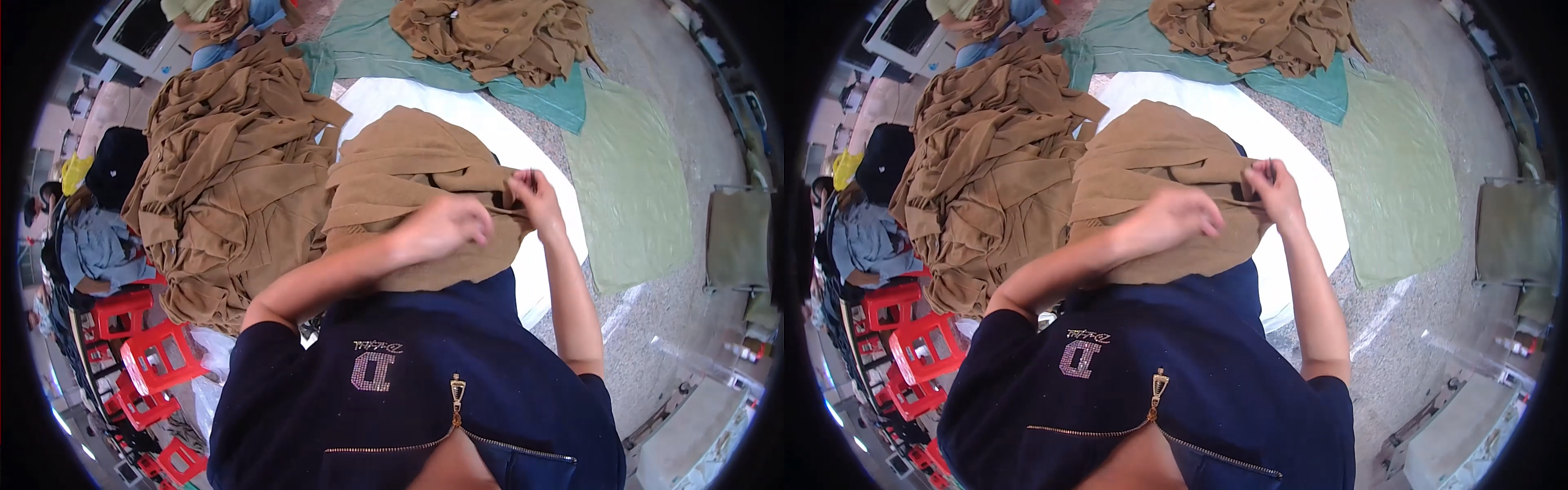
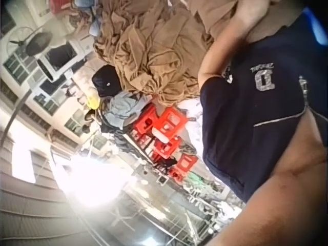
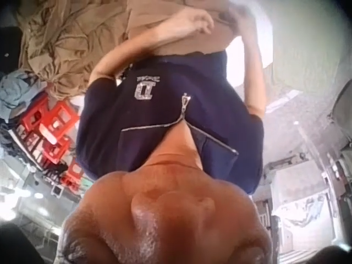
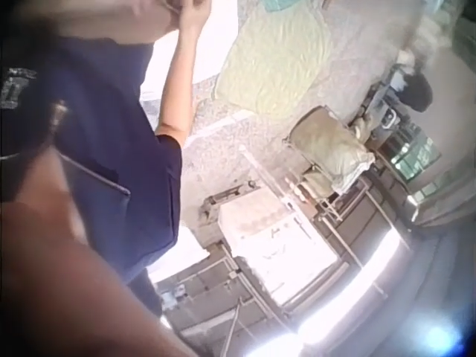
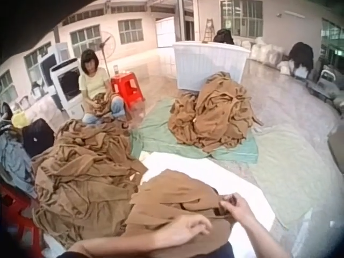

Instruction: Trimming loose threads and inspecting buttons on several brown knitted jackets in a factory setting.

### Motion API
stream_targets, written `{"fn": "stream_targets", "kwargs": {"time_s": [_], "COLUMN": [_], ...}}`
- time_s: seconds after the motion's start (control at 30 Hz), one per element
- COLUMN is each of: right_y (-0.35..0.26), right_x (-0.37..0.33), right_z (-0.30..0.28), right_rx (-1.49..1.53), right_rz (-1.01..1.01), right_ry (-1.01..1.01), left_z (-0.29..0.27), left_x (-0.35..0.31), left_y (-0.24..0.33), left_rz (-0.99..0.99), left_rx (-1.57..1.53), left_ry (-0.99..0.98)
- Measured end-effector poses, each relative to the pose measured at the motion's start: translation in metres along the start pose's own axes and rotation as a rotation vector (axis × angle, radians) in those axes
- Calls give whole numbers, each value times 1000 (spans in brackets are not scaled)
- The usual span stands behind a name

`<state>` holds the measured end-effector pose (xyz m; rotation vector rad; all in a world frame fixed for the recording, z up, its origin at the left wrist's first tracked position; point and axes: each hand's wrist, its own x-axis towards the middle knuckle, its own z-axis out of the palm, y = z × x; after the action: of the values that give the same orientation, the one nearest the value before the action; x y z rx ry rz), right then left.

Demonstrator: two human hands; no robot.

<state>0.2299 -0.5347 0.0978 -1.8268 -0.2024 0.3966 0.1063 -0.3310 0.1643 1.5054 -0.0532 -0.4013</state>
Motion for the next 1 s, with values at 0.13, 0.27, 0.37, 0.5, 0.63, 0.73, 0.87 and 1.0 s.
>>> {"fn": "stream_targets", "kwargs": {"time_s": [0.13, 0.27, 0.37, 0.5, 0.63, 0.73, 0.87, 1.0], "right_y": [23, 35, 3, -45, -73, -72, -80, -83], "right_x": [-51, -67, -93, -106, -84, -63, -40, -22], "right_z": [1, 2, 7, 35, 71, 106, 140, 153], "right_rx": [-366, -402, -90, 34, -237, -381, -682, -819], "right_rz": [-31, -21, -87, -173, -226, -370, -176, 2], "right_ry": [280, 501, 392, 89, -256, -225, -186, -285], "left_z": [-107, -196, -175, -164, -168, -173, -176, -177], "left_x": [-1, -29, -52, -78, -79, -77, -73, -71], "left_y": [-1, -68, -74, -110, -128, -134, -154, -154], "left_rz": [139, -54, 102, 248, 164, 74, 46, 79], "left_rx": [789, 381, 457, 733, 674, 617, 552, 560], "left_ry": [611, 477, 657, 757, 763, 650, 695, 612]}}
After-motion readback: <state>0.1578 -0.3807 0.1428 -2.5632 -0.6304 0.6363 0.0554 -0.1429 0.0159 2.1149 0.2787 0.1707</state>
